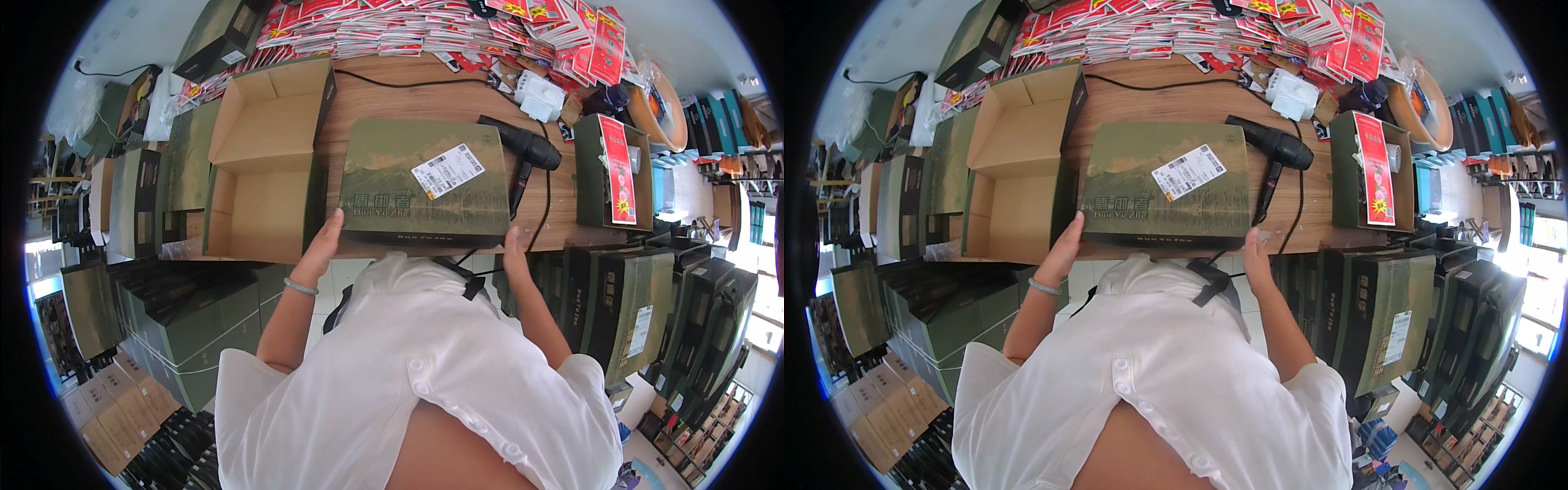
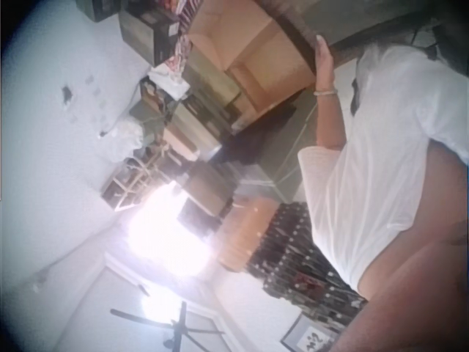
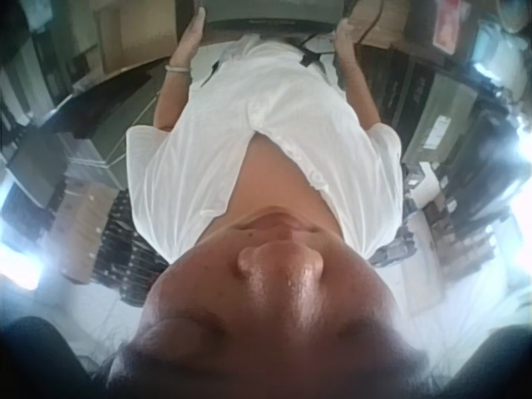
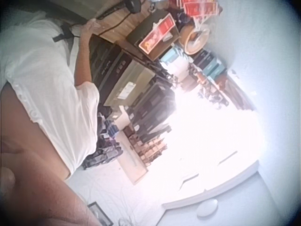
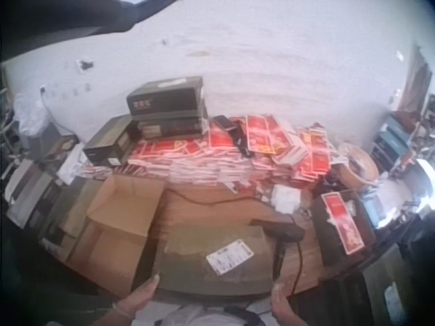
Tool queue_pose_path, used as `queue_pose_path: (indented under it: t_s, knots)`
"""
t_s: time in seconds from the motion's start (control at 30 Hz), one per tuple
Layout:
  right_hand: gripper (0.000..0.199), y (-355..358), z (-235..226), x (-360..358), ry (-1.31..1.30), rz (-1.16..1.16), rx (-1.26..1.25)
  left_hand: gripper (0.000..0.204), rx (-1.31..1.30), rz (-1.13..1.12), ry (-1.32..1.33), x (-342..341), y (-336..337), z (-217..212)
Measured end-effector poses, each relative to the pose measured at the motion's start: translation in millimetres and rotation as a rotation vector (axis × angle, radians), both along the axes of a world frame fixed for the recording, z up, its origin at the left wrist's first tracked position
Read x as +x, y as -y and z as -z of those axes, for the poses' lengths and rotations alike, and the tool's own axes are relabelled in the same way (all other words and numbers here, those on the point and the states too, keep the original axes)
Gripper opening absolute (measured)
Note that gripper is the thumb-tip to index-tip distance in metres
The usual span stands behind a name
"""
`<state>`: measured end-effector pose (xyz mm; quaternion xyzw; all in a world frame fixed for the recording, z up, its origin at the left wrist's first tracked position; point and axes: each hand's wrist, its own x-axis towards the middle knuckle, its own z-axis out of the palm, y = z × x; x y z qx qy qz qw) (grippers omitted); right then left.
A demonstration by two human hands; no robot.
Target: The person packs items into green cardboard boxes, places red packets inside, closes the boxes, and uses a handheld heat gun to apply heat to the labels. The person then stacks the sealed boxes on the floor.
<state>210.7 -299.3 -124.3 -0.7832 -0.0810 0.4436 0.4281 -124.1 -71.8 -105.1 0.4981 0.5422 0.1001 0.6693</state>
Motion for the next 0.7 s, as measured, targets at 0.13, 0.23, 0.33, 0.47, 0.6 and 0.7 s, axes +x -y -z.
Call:
queue_pose_path:
  t_s: [0.13, 0.23, 0.33, 0.47, 0.6, 0.7]
  knots:
    - [0.064, -7, 45, 12, 0.211, -0.267, 0.159, 0.07, 0.143, 0.13, -0.071, 14, -1, 25]
    - [0.057, -12, 64, 11, 0.301, -0.306, 0.211, 0.066, 0.227, 0.211, -0.131, 13, -2, 52]
    - [0.054, -26, 39, 5, 0.334, -0.262, 0.173, 0.065, 0.235, 0.215, -0.179, 16, -2, 53]
    - [0.05, -40, 62, 56, 0.146, -0.182, 0.007, 0.059, 0.584, 0.114, -0.26, 32, 7, 40]
    - [0.057, -62, 121, 109, 0.832, 0.039, -0.142, 0.056, 1.125, 0.217, -0.402, 58, 8, 37]
    - [0.061, -77, 159, 134, 0.659, 0.079, -0.106, 0.054, 1.251, 0.29, -0.512, 84, 2, 40]
